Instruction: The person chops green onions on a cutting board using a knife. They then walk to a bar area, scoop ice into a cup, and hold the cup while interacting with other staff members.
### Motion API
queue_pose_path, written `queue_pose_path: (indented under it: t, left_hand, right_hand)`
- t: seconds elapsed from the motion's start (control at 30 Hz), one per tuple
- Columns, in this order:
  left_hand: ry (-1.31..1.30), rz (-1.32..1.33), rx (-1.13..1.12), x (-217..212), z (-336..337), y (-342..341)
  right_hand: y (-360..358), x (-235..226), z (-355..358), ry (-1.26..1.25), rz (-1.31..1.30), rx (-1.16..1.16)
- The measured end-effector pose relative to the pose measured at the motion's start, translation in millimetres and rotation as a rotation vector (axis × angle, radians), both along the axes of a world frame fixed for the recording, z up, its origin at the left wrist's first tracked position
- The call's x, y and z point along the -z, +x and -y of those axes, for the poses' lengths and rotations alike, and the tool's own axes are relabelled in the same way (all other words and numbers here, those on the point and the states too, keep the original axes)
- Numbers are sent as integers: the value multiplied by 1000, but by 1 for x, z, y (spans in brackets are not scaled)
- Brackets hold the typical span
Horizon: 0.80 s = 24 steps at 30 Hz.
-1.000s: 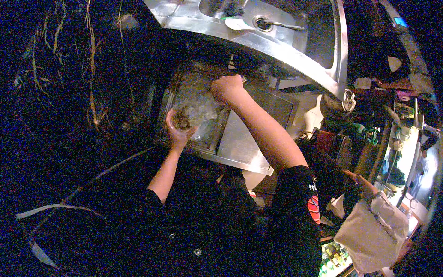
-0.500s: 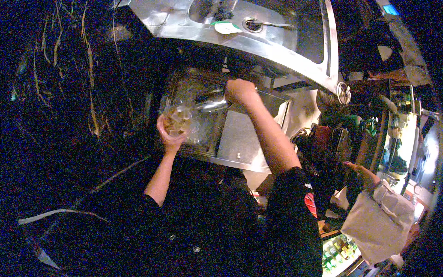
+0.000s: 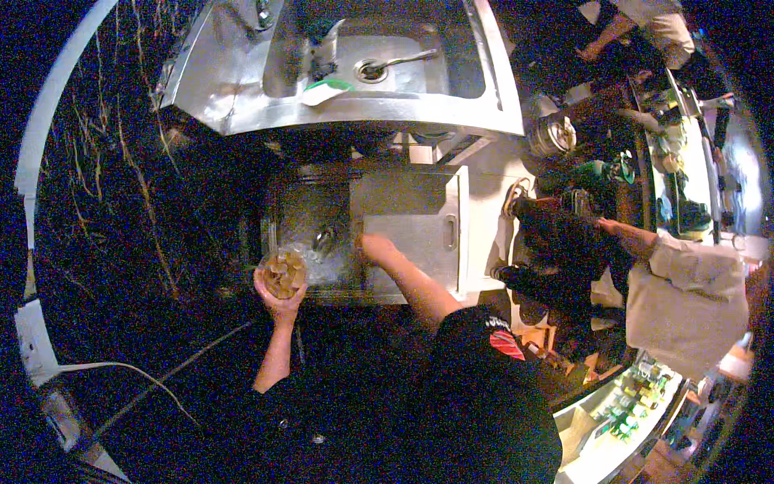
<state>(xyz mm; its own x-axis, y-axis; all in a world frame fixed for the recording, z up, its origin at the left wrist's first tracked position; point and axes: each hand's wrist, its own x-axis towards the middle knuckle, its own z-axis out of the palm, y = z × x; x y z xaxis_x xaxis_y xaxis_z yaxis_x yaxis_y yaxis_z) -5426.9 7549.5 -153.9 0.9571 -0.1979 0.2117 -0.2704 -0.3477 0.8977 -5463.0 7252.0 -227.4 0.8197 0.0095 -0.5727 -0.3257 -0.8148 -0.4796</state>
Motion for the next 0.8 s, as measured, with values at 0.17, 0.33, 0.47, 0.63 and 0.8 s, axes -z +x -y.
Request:
queue_pose_path:
  t: [0.17,0.33,0.47,0.63,0.8]
  left_hand:
    - [-14,-98,0,-21,22,-14]
    - [-273,-285,105,-31,37,-6]
    - [-253,-178,103,-35,23,-2]
    - [-228,-136,104,-53,-7,-7]
    - [-540,-494,-51,-80,-3,1]
  right_hand:
    - [-10,16,-12,549,32,437]
    - [32,35,-63,305,143,727]
    - [57,60,-101,450,133,792]
    - [131,93,-192,750,276,623]
    - [149,133,-207,638,252,443]
